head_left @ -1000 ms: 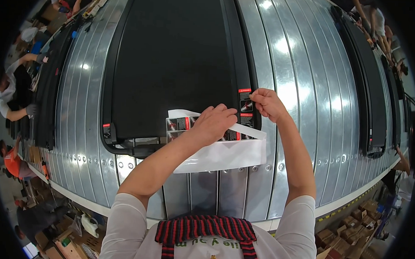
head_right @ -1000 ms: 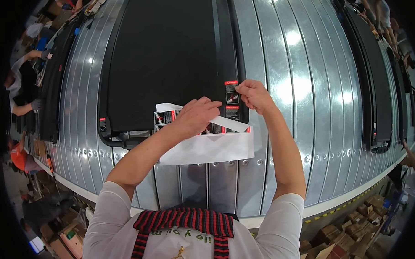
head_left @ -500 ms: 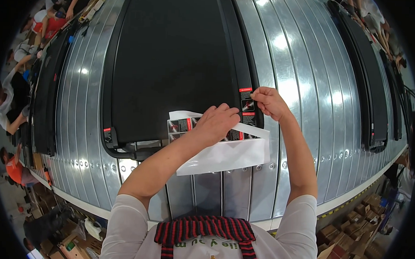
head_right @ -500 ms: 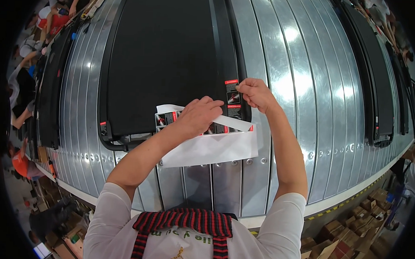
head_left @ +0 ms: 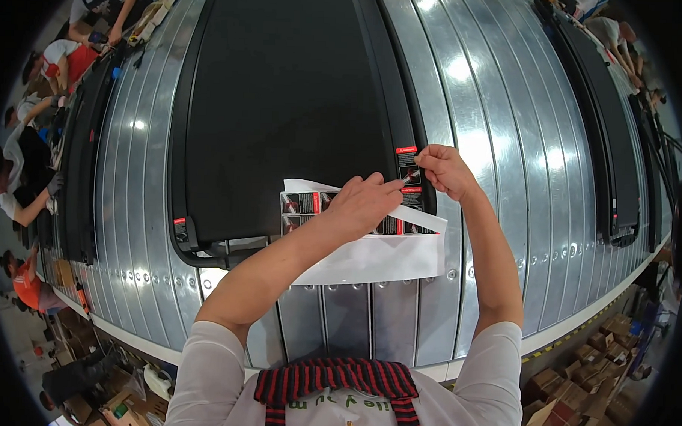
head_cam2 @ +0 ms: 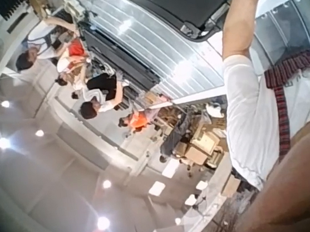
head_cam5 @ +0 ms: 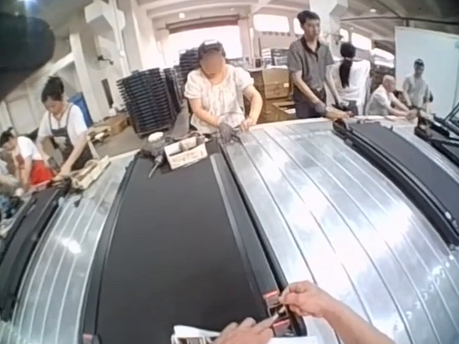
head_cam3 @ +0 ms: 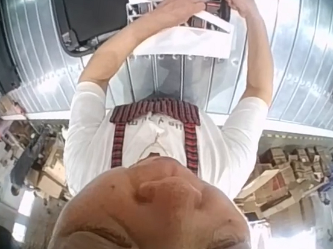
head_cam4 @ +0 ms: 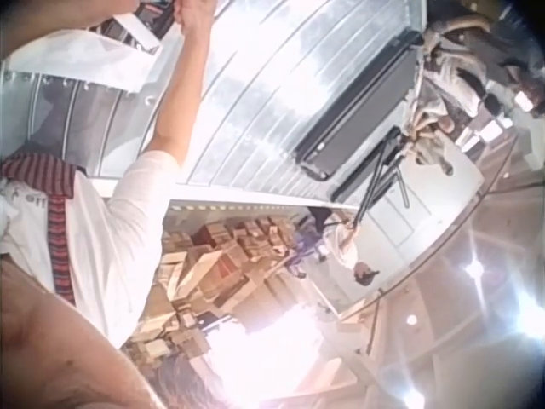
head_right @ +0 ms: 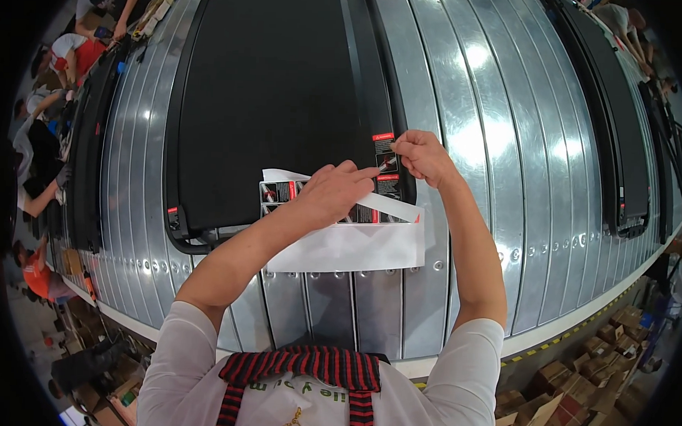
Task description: Applying stickers and QR codes to the frame of fitness equipment on a manufacturing assembly line.
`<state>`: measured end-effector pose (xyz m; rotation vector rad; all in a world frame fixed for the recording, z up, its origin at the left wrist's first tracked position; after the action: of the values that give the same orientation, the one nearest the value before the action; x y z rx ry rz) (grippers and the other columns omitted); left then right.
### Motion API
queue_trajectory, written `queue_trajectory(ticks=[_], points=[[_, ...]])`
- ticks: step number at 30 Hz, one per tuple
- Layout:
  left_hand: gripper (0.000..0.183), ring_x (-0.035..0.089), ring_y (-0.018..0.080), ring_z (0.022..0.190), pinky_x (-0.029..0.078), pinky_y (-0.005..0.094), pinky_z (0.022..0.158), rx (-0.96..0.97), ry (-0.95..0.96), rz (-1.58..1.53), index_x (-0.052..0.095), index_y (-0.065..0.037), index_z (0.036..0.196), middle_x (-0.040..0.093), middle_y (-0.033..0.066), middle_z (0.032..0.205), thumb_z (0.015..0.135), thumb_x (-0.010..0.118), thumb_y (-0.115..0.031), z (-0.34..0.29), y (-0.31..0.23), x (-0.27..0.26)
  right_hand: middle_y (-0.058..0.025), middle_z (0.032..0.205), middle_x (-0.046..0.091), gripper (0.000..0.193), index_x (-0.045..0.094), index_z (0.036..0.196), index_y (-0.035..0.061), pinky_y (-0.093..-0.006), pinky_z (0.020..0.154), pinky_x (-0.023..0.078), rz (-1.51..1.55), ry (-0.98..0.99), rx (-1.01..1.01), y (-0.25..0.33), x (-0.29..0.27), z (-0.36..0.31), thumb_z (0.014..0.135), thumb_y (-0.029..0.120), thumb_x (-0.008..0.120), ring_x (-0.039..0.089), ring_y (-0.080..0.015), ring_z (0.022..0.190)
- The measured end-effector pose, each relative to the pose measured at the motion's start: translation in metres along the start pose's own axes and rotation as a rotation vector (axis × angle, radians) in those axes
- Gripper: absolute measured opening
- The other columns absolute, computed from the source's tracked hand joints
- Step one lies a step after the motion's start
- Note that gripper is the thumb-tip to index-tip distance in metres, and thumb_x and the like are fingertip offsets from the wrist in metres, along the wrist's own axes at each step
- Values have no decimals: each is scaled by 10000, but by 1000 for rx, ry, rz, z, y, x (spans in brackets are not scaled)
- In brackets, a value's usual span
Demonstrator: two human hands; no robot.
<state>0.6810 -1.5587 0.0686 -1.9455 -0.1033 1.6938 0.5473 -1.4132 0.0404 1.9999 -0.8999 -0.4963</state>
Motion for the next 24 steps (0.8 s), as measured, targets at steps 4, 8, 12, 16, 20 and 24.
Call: queue_trajectory(ticks=[4,8,12,16,20,24], points=[[239,462,217,867,382,334,676,2,38,11,498,-50,813,479,48,1207,603,587,19,3,0,1,4,468,415,140,497,702,31,-209,299,200,-3,-5,-8,1,0,0,785,122,561,307,-49,326],[244,462,213,869,381,332,673,-4,49,17,500,-47,809,480,50,1206,595,594,19,6,-1,0,8,470,416,149,497,687,31,-208,302,213,-18,-38,-24,0,2,0,788,122,558,312,-45,334],[223,462,212,869,385,334,666,-10,89,27,502,-44,800,486,49,1192,603,587,18,6,-2,-4,-50,504,497,260,493,699,18,-278,387,357,-659,-257,-243,8,13,-9,751,236,626,496,-159,445],[217,463,212,874,389,339,664,6,43,23,504,-39,798,493,34,1164,605,591,10,5,1,-4,-158,826,549,591,448,1006,1,-355,662,425,-1060,-481,-522,-2,13,-6,639,386,705,536,-301,794],[187,467,218,875,399,351,680,26,68,25,508,-36,802,496,22,1152,631,584,-21,8,1,-2,-251,1125,460,873,386,1184,-55,-384,884,373,-819,-497,-421,-12,7,11,572,456,741,423,-361,1080],[122,512,221,852,422,360,681,33,-51,-11,541,-46,808,557,49,1012,693,575,-65,1,4,-8,-246,1085,501,811,389,1186,-57,-396,875,381,-786,-670,-479,-4,9,33,650,486,667,467,-355,1041]])
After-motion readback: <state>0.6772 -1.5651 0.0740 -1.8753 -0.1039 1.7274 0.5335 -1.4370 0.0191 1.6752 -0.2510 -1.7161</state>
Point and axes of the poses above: each hand's wrist, its own z-axis towards the middle knuckle, its own x-axis out of the palm, y = z × x, the point moved 1 cm from there along z, towards the middle knuckle
